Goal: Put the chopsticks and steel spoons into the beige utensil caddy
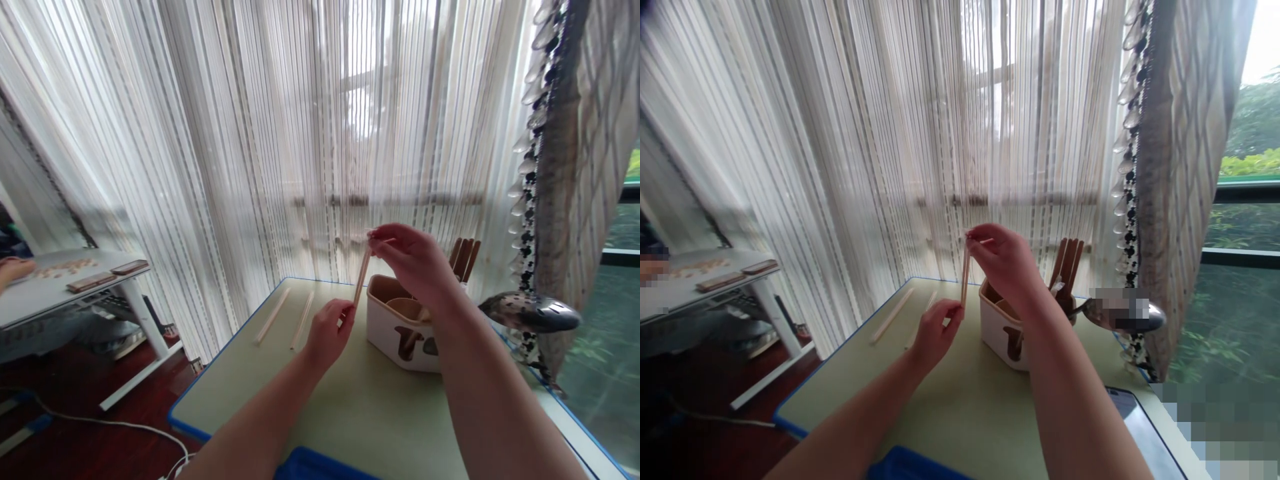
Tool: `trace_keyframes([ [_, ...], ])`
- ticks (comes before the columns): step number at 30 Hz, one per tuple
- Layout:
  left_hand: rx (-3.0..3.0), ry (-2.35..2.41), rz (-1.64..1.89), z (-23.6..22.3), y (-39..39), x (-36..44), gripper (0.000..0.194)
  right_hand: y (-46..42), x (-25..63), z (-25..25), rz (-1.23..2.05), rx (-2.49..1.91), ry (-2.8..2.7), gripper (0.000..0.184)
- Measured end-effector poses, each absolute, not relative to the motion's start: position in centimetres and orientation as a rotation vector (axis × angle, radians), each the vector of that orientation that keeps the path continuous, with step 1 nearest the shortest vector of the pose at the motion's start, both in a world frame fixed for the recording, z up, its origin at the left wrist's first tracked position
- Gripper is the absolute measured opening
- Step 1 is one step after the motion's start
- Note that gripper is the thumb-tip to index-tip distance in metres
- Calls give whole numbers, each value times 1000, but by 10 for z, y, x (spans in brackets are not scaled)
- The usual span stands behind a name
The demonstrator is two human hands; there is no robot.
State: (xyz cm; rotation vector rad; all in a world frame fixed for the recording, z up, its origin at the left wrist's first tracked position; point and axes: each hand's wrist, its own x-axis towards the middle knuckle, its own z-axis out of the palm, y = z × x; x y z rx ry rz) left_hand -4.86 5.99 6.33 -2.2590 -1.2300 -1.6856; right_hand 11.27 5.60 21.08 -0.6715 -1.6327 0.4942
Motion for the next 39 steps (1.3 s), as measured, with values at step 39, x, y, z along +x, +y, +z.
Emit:
trace_keyframes([
  [39,-2362,-1123,-2131,97,77,49,14,46,187,231,344,-750,-1483,24],
])
